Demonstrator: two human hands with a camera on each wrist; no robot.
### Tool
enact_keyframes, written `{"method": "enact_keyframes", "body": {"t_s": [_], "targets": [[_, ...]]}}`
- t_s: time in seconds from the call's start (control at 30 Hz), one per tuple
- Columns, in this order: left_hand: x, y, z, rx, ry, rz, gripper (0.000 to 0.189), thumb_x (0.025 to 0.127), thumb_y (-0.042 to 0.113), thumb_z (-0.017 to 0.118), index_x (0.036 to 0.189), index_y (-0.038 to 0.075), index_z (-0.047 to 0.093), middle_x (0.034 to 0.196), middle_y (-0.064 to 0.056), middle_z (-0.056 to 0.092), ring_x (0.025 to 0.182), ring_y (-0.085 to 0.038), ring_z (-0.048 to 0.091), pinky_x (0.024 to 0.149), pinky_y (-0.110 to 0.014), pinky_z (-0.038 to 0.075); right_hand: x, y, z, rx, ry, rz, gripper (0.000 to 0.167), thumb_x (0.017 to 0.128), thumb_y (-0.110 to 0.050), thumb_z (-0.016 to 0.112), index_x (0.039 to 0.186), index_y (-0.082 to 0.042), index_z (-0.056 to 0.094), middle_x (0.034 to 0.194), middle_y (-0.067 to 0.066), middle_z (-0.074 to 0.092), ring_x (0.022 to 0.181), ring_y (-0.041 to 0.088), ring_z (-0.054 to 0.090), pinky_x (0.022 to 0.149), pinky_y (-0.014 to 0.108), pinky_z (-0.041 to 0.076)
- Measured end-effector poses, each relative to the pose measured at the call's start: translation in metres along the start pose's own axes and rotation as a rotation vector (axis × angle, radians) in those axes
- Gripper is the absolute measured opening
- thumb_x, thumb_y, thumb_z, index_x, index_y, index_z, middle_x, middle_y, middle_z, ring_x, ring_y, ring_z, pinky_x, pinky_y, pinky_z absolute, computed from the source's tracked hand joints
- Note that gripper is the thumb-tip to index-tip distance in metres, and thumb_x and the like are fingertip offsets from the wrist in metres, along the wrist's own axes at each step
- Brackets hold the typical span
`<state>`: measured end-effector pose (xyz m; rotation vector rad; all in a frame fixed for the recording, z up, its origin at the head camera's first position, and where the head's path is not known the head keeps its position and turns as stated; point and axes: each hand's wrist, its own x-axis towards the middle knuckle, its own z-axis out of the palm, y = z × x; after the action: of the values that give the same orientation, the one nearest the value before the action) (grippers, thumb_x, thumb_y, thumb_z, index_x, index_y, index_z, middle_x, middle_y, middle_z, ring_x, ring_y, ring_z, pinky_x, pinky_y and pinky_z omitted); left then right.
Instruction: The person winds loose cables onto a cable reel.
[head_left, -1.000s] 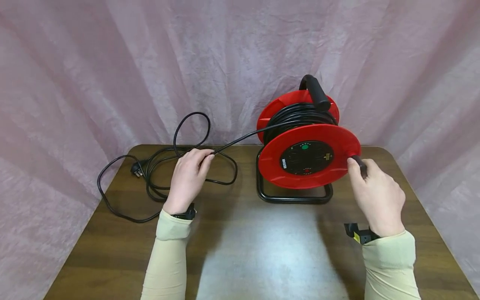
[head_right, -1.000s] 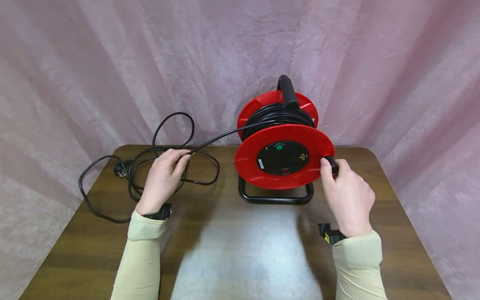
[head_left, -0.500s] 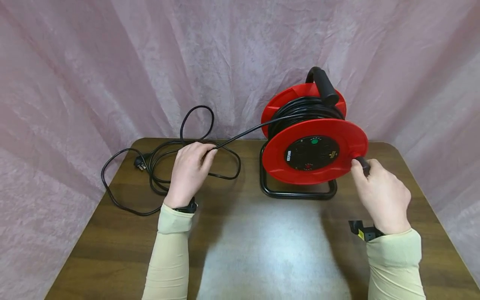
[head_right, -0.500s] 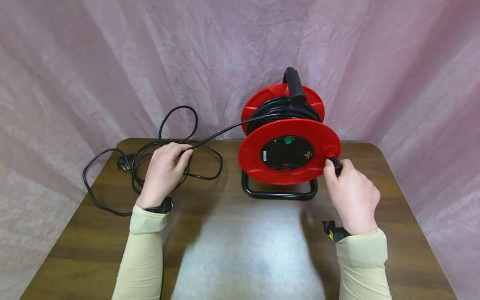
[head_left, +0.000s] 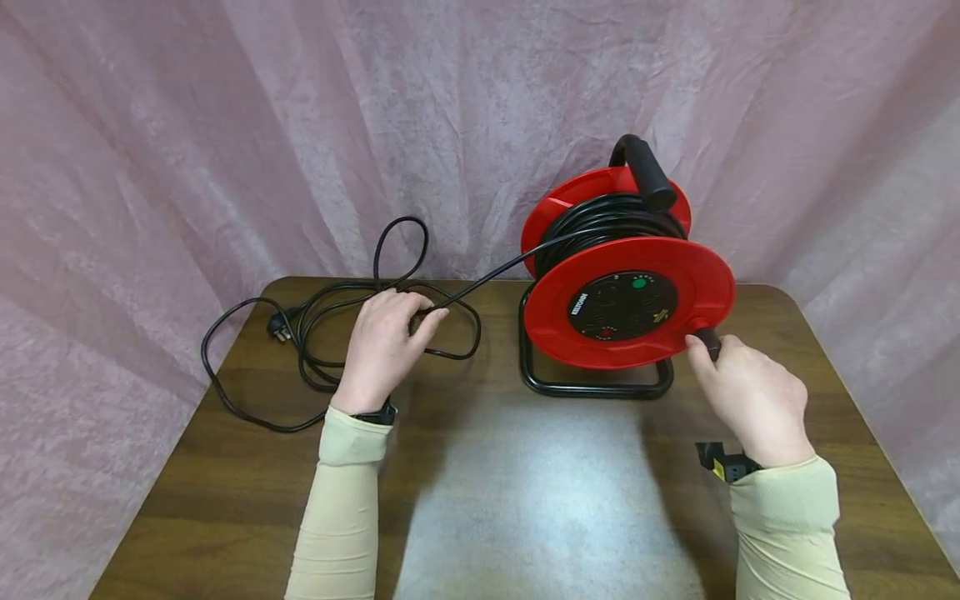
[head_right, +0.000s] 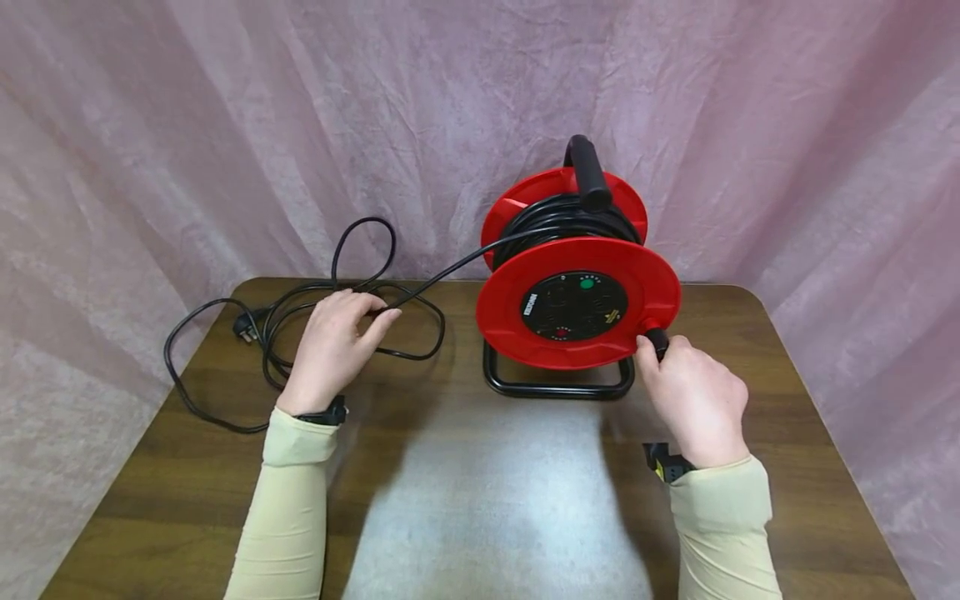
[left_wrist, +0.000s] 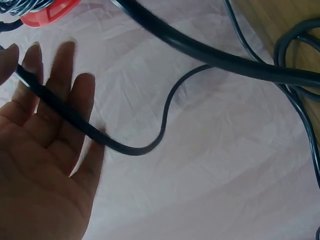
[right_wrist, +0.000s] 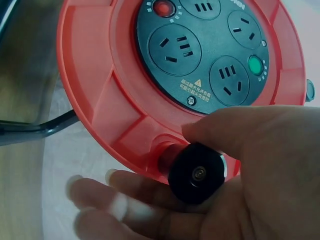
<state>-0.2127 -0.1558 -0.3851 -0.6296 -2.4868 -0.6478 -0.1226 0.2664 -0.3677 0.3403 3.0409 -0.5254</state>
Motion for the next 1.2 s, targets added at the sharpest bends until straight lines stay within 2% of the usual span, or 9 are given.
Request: {"method": "enact_keyframes", "body": {"t_s": [0.1, 0.17, 0.27, 0.43, 0.63, 0.8, 0.9, 1.07, 1.2], "targets": [[0.0, 0.0, 0.0, 0.004, -0.013, 0.015, 0.022, 0.101, 0.034, 0.068, 0.1, 0.013, 0.074, 0.089, 0.0, 0.071, 0.088, -0.023, 0.064, 0.119, -0.047, 0.028, 0.0, 0.0, 0.001, -0.016, -0.023, -0.013, 0.065, 0.106, -0.058, 0.032, 0.085, 0.0, 0.05, 0.062, 0.009, 0.047, 0.053, 0.027, 0.049, 0.045, 0.041, 0.038], [0.0, 0.0, 0.0, -0.004, -0.027, 0.023, 0.021, 0.102, 0.033, 0.067, 0.1, 0.013, 0.074, 0.089, 0.0, 0.07, 0.088, -0.023, 0.064, 0.121, -0.047, 0.024, 0.0, -0.001, 0.003, -0.021, -0.035, -0.024, 0.064, 0.107, -0.057, 0.034, 0.088, 0.002, 0.049, 0.062, 0.01, 0.048, 0.053, 0.028, 0.05, 0.045, 0.042, 0.039], [0.0, 0.002, 0.001, -0.019, -0.05, 0.033, 0.023, 0.102, 0.034, 0.067, 0.1, 0.013, 0.075, 0.09, 0.0, 0.071, 0.089, -0.023, 0.065, 0.118, -0.047, 0.029, 0.001, 0.0, 0.006, -0.022, -0.045, -0.036, 0.062, 0.107, -0.054, 0.035, 0.088, 0.004, 0.049, 0.061, 0.011, 0.051, 0.053, 0.03, 0.053, 0.045, 0.044, 0.041], [-0.001, 0.004, 0.001, -0.017, -0.095, 0.018, 0.022, 0.099, 0.033, 0.068, 0.099, 0.013, 0.076, 0.095, 0.001, 0.071, 0.095, -0.025, 0.062, 0.106, -0.045, 0.039, 0.005, 0.001, 0.011, -0.031, -0.06, -0.054, 0.063, 0.107, -0.054, 0.034, 0.088, 0.004, 0.051, 0.065, 0.014, 0.056, 0.059, 0.037, 0.058, 0.048, 0.05, 0.043], [0.0, 0.004, 0.002, -0.031, -0.162, 0.01, 0.022, 0.098, 0.036, 0.069, 0.098, 0.015, 0.074, 0.104, 0.001, 0.072, 0.107, -0.025, 0.059, 0.099, -0.044, 0.041, 0.008, -0.002, 0.016, -0.04, -0.097, -0.073, 0.059, 0.107, -0.051, 0.036, 0.085, 0.001, 0.053, 0.068, 0.014, 0.059, 0.063, 0.039, 0.06, 0.05, 0.052, 0.044], [0.001, 0.005, 0.002, -0.053, -0.186, 0.039, 0.02, 0.098, 0.035, 0.07, 0.097, 0.016, 0.075, 0.095, 0.004, 0.073, 0.099, -0.022, 0.063, 0.119, -0.044, 0.027, 0.009, -0.005, 0.021, -0.042, -0.13, -0.078, 0.056, 0.107, -0.05, 0.036, 0.08, -0.004, 0.054, 0.066, 0.01, 0.058, 0.063, 0.035, 0.059, 0.051, 0.051, 0.044], [0.001, 0.004, 0.003, -0.061, -0.198, 0.042, 0.018, 0.097, 0.035, 0.072, 0.097, 0.017, 0.076, 0.095, 0.005, 0.073, 0.094, -0.019, 0.063, 0.123, -0.046, 0.018, 0.009, -0.007, 0.022, -0.048, -0.14, -0.089, 0.056, 0.107, -0.049, 0.036, 0.08, -0.004, 0.055, 0.068, 0.011, 0.06, 0.064, 0.038, 0.06, 0.052, 0.053, 0.045], [0.001, 0.002, 0.005, -0.062, -0.196, 0.061, 0.016, 0.098, 0.03, 0.071, 0.101, 0.015, 0.077, 0.098, 0.002, 0.073, 0.101, -0.022, 0.064, 0.122, -0.044, 0.02, 0.009, -0.011, 0.025, -0.059, -0.147, -0.104, 0.054, 0.107, -0.047, 0.036, 0.082, -0.004, 0.056, 0.07, 0.013, 0.061, 0.066, 0.041, 0.061, 0.052, 0.055, 0.046], [0.0, 0.001, 0.006, -0.064, -0.191, 0.066, 0.014, 0.097, 0.026, 0.069, 0.101, 0.015, 0.077, 0.108, 0.0, 0.071, 0.111, -0.025, 0.06, 0.116, -0.042, 0.032, 0.01, -0.013, 0.029, -0.069, -0.149, -0.113, 0.053, 0.107, -0.046, 0.037, 0.083, -0.004, 0.059, 0.071, 0.014, 0.063, 0.067, 0.043, 0.062, 0.051, 0.056, 0.046]]}}
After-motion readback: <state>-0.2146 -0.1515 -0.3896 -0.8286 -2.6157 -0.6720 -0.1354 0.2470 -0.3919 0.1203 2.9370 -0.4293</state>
